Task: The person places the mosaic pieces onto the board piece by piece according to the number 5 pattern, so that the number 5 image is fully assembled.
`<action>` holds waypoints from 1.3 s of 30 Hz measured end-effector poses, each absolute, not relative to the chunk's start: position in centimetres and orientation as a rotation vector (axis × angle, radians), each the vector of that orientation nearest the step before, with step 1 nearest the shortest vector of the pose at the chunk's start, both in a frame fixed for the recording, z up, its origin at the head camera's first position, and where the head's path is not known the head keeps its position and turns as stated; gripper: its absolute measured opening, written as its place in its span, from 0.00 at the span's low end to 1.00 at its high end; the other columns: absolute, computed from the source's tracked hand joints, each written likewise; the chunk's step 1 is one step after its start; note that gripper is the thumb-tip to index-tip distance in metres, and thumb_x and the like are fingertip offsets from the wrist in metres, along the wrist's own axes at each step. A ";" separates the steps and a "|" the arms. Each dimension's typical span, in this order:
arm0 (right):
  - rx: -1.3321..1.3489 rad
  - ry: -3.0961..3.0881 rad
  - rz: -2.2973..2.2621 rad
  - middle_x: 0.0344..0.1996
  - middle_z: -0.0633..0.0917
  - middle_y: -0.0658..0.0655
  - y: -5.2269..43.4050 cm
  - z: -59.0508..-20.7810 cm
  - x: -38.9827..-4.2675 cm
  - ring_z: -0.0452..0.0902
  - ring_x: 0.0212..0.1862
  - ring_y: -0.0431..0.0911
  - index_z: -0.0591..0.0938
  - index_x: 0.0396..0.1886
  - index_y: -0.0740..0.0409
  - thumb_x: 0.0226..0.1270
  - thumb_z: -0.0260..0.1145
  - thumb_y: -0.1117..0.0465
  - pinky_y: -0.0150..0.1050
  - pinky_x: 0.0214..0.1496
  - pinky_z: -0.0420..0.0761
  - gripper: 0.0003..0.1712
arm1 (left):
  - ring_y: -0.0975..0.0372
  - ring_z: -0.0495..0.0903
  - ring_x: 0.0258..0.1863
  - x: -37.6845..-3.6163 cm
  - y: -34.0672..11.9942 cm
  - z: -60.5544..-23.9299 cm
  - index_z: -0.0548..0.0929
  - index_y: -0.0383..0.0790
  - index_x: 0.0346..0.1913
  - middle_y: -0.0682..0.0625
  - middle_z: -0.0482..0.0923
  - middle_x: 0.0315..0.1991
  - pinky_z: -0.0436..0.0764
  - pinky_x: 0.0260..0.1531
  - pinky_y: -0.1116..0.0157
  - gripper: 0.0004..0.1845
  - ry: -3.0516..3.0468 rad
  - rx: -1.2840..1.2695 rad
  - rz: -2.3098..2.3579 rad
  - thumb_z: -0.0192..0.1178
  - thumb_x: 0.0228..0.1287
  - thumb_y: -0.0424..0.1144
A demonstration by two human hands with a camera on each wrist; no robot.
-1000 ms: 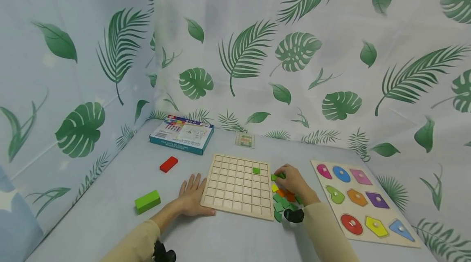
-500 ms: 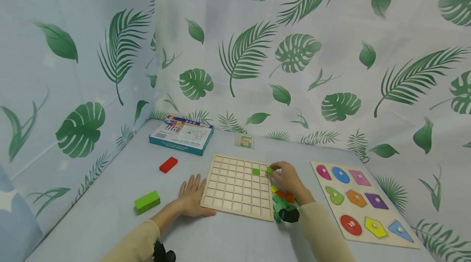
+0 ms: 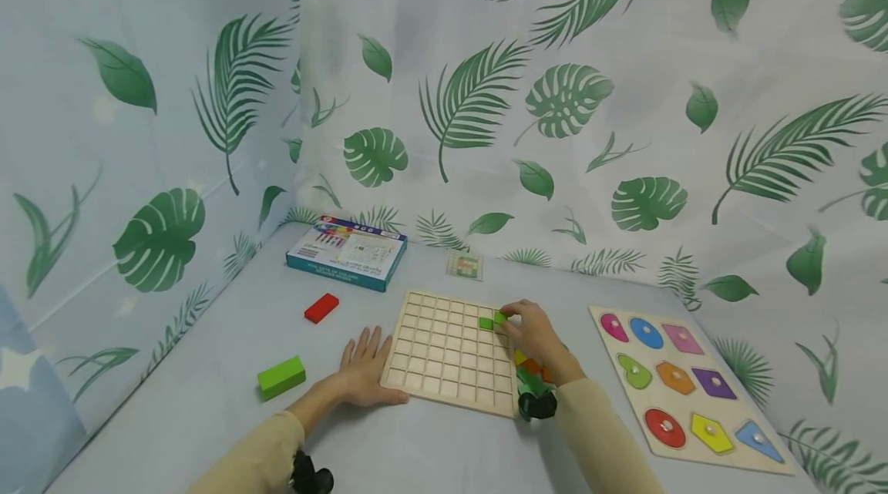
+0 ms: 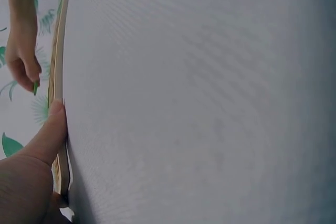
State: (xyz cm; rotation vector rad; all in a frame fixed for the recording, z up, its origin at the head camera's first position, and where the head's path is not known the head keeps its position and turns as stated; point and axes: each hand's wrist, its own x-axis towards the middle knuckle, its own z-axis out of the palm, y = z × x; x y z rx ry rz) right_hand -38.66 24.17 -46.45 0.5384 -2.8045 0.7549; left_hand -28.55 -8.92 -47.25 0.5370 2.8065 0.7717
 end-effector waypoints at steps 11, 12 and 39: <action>0.614 -2.786 0.764 0.43 0.80 0.61 21.7 -47.0 -39.2 0.73 0.48 0.57 0.82 0.45 0.63 0.62 0.66 0.65 0.48 0.44 0.79 0.12 | 0.40 0.35 0.71 -28.6 -8.9 -47.5 0.53 0.27 0.70 0.29 0.41 0.71 0.38 0.64 0.41 0.54 2.830 0.546 0.755 0.65 0.52 0.60; 0.609 -2.787 0.765 0.43 0.80 0.60 21.5 -47.0 -39.2 0.73 0.48 0.56 0.82 0.45 0.63 0.62 0.66 0.65 0.47 0.44 0.79 0.12 | 0.40 0.35 0.71 -28.7 -8.9 -47.6 0.53 0.27 0.70 0.29 0.41 0.71 0.38 0.64 0.42 0.55 2.833 0.545 0.753 0.65 0.52 0.60; 0.600 -2.836 0.603 0.44 0.79 0.59 19.0 -47.2 -39.6 0.71 0.49 0.57 0.84 0.44 0.59 0.62 0.66 0.63 0.56 0.50 0.72 0.11 | 0.40 0.34 0.71 -29.0 -9.0 -47.9 0.52 0.27 0.71 0.30 0.40 0.72 0.38 0.65 0.42 0.55 2.846 0.560 0.747 0.65 0.52 0.61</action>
